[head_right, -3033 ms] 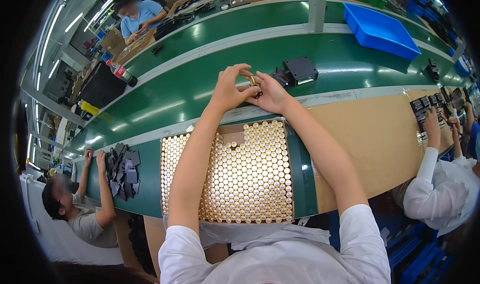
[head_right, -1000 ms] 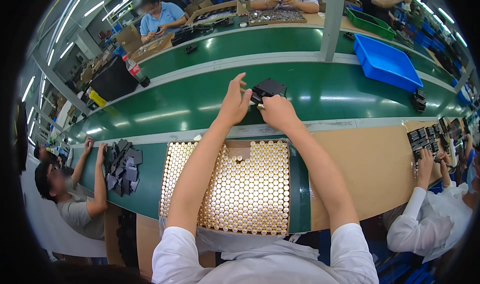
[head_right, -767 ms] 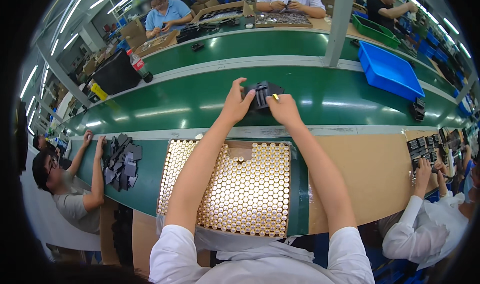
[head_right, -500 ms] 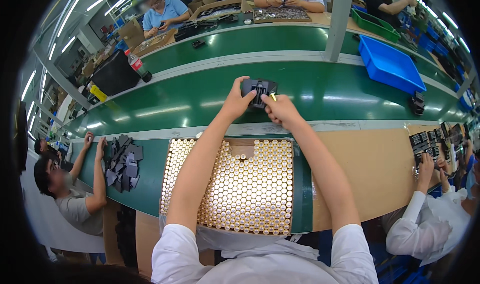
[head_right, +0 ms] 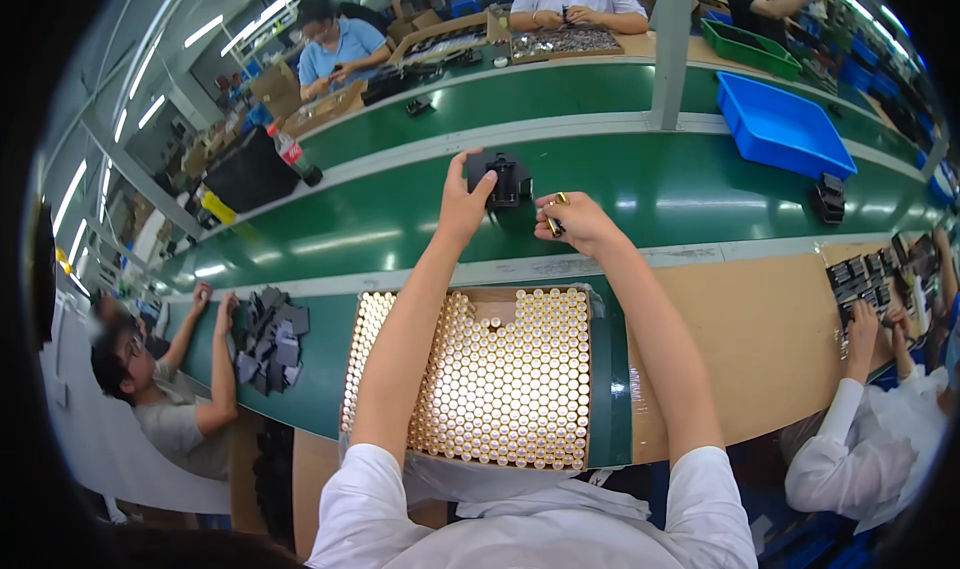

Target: The person assembles battery packs by inserting cylindrical batteries into plastic housings by hand.

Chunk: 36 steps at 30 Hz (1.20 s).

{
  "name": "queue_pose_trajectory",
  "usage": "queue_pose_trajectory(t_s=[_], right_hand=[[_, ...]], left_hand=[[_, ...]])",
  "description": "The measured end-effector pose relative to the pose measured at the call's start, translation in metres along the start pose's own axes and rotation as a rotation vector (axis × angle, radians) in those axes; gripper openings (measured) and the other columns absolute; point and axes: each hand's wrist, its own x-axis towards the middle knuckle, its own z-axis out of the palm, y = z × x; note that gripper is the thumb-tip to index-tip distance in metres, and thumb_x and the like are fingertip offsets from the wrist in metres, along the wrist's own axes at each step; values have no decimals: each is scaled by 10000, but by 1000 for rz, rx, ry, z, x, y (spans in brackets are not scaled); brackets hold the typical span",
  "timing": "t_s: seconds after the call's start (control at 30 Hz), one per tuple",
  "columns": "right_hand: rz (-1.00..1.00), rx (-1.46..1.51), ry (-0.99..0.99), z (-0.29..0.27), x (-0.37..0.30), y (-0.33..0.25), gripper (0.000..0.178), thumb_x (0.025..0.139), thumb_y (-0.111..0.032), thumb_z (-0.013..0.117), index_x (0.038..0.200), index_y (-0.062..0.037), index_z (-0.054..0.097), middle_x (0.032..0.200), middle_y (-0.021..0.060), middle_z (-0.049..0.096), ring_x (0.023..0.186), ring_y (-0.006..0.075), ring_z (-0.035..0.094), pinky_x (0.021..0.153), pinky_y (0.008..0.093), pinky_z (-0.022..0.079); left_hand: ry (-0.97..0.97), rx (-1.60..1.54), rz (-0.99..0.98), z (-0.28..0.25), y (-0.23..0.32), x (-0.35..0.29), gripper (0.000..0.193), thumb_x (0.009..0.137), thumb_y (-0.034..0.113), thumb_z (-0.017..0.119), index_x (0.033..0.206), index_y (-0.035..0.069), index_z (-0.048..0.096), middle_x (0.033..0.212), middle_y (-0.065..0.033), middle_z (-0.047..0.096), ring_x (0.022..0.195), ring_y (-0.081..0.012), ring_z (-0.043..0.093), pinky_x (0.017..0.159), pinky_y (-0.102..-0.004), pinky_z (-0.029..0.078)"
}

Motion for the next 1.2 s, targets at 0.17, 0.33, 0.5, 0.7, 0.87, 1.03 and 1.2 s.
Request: queue_pose_trajectory(t_s=[0.17,0.33,0.5,0.7,0.87,1.03,1.2], right_hand=[[-107,-84,-50,-10,8,-3,225,983,-86,645,1159,51,672,969,134,704,745,128,597,664,240,519],[-171,-71,17,-8,2,-18,225,981,-122,680,1145,29,714,1011,118,744,752,110,587,674,218,501],[-311,-69,66,7,-11,-39,238,987,-139,706,1169,14,711,1045,111,746,743,104,581,653,206,469],[-527,-191,175,25,-26,-64,202,942,-174,737,1046,-5,775,926,71,764,713,111,590,642,254,487],[-637,-447,308,22,-17,-80,181,909,-155,746,1005,-5,784,895,78,766,688,152,609,650,299,509],[-759,-724,463,17,3,-71,189,882,-134,747,1003,8,778,884,112,766,687,217,639,667,336,531],[-797,-830,446,14,19,-53,211,878,-124,742,1039,10,775,908,135,775,717,261,676,696,356,552]], left_hand=[[45,-4,-117,-14,-3,19,453,979,80,615,1417,110,502,1234,-141,622,1026,-227,614,912,-337,523],[-19,114,-55,-33,-3,37,431,1023,74,606,1435,118,488,1226,-128,618,977,-184,628,837,-313,547],[-8,-13,-83,-40,0,48,426,1042,64,585,1450,126,477,1261,-128,600,993,-187,630,834,-319,568],[-85,-349,-157,-14,10,46,436,1049,75,580,1464,126,455,1250,-142,608,996,-201,662,807,-333,603],[-159,-442,-267,22,2,39,381,1050,62,564,1414,96,458,1192,-152,622,945,-221,684,777,-369,623],[-154,-473,-300,56,-16,34,342,1061,85,543,1392,91,458,1176,-154,626,927,-223,683,766,-376,621],[-200,-407,-357,65,-39,32,329,1066,101,525,1388,89,455,1180,-161,627,930,-226,677,757,-366,611]])
